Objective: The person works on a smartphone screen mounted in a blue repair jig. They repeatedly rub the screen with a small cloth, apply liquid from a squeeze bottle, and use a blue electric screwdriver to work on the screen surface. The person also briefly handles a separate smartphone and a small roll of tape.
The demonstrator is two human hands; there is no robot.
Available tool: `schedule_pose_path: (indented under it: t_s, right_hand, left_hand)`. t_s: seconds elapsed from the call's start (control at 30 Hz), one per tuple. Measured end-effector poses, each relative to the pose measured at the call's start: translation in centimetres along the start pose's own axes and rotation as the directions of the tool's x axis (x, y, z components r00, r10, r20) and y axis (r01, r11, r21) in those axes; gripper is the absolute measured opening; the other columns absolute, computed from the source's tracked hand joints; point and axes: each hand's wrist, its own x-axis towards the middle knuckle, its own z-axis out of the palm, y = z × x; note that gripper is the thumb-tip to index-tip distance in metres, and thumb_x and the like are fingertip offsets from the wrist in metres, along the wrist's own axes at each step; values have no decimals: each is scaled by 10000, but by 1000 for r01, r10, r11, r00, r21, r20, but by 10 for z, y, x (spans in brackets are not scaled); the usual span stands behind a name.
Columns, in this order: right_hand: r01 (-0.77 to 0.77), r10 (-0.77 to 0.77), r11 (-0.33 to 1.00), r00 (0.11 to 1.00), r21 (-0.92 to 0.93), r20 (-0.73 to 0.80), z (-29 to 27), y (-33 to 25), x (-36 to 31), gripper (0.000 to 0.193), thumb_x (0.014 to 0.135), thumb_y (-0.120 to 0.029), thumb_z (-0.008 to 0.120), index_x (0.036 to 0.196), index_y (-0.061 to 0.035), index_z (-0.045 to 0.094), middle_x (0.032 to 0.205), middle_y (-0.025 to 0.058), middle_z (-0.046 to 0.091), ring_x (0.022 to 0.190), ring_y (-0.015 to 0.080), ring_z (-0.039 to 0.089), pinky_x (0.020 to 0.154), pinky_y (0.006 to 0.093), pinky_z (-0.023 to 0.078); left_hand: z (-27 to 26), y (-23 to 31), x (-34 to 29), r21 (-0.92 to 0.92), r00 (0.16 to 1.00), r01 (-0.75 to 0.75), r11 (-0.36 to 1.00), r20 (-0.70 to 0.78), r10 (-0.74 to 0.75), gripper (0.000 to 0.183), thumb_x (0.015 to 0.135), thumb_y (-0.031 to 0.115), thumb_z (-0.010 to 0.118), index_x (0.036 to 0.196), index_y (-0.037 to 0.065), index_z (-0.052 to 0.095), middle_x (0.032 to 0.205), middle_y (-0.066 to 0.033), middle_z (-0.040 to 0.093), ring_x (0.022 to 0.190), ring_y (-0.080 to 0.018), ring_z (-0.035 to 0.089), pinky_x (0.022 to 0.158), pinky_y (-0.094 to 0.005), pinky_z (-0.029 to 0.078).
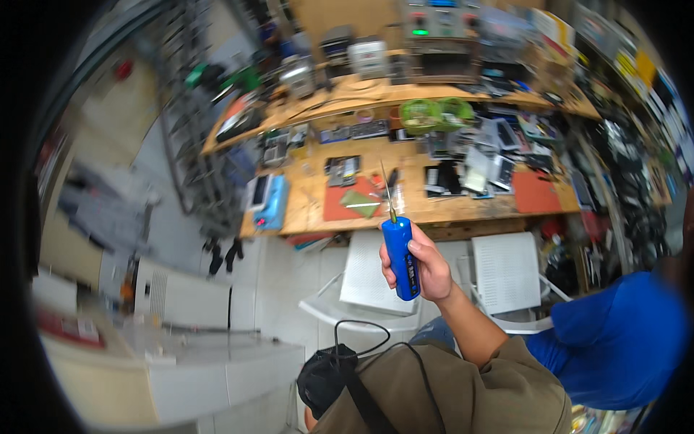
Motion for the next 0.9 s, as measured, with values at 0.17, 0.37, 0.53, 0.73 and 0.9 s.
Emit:
schedule_pose_path:
  t_s: [0.17,0.37,0.53,0.73,0.9]
  right_hand:
    - [-302,335,923,936,-239,109,104,103,16,512,976,-365,546,1352,-41,418,961,113,585,699,166,588,626,302,508]
    - [-369,534,798,799,-476,276,162,220,39,496,968,-233,666,1372,-49,446,880,48,581,665,126,589,606,292,495]
    - [-481,518,794,856,-373,-1,164,285,113,441,958,-241,649,1319,-57,475,871,72,600,645,147,602,579,278,506]
    - [-581,569,808,812,-94,-130,151,403,197,358,1027,-258,565,1299,-64,438,920,125,642,674,193,658,595,316,560]
    - [-502,465,836,863,-223,-199,150,460,271,354,1045,-233,537,1339,-71,429,883,108,625,612,186,642,558,310,543]
  left_hand:
    - [-74,53,-84,-10,992,-84,996,89,85,778,743,199,803,1412,-45,488,1241,-155,648,1147,-276,634,1031,-380,463]
    - [-40,170,-57,199,954,-281,939,160,252,859,717,106,849,1452,-68,441,1305,-166,613,1187,-256,612,1052,-365,453]
    - [-16,257,31,507,862,-471,722,439,253,908,727,136,847,1494,-57,400,1355,-186,594,1261,-235,570,1102,-341,397]
    - [-50,294,162,615,830,-371,696,555,-48,742,811,185,806,1454,-9,489,1309,-144,645,1142,-209,612,1018,-354,457]
    - [-95,352,314,540,948,-238,807,311,71,317,935,150,686,1213,0,662,1012,-43,686,963,-108,615,838,-260,476]
